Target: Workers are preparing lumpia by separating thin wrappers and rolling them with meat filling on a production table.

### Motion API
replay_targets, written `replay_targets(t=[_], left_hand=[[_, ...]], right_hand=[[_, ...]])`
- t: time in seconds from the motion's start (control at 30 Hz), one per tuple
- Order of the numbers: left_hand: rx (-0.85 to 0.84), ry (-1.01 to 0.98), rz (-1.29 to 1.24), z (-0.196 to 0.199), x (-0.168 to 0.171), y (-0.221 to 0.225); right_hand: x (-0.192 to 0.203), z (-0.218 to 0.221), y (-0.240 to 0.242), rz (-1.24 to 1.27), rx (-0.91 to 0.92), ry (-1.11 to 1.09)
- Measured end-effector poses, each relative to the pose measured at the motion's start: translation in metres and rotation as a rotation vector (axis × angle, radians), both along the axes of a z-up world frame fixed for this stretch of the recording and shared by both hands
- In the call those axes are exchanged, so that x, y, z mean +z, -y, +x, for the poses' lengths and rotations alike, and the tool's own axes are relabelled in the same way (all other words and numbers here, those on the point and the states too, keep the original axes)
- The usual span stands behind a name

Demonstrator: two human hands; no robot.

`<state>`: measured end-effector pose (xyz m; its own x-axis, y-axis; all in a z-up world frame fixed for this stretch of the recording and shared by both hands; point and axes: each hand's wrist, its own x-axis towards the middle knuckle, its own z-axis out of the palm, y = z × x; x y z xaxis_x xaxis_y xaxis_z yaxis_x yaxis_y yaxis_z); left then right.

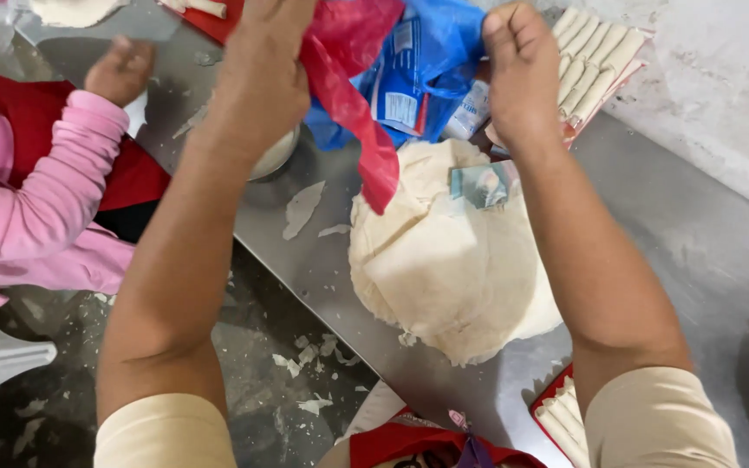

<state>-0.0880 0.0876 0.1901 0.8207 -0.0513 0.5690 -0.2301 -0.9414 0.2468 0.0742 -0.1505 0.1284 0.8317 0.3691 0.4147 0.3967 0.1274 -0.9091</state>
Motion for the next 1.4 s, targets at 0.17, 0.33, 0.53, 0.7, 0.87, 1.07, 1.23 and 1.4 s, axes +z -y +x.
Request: replay_targets(t=[0.17,0.33,0.53,0.7,0.87,1.07,1.23,1.4], left_hand=[[0.014,0.070,0.107,0.018,-0.011,-0.031],[-0.187,-0.218,-0.054,0.028,-0.082,-0.025],[-0.042,-0.567,0.013,0.013,-0.150,-0.012],[-0.010,0.163,0.527,-0.008,-0.129,0.053],[-0.223,-0.198,0.292,0.012,-0.197,0.070],[0.041,-0.824,0.193,0.015,-0.175,0.033],[-0.009,-0.709,0.181,0.024,-0.174,0.029],[0.215,-0.304,0.256,0.071,-0.276,-0.011]], right_hand=[[0.012,0.010,0.012,-0.017,-0.028,0.119],[-0.040,0.017,0.024,-0.425,-0.131,-0.046],[-0.091,-0.004,0.053,-0.500,0.089,-0.043],[-0.105,-0.055,0.049,-0.808,0.119,0.592],[-0.177,-0.017,0.068,-0.963,-0.014,0.695],[-0.180,-0.011,0.088,-1.095,-0.182,0.685],[-0.142,-0.085,0.030,-0.542,0.086,0.881],[-0.177,-0.107,0.037,-0.908,0.210,0.925]])
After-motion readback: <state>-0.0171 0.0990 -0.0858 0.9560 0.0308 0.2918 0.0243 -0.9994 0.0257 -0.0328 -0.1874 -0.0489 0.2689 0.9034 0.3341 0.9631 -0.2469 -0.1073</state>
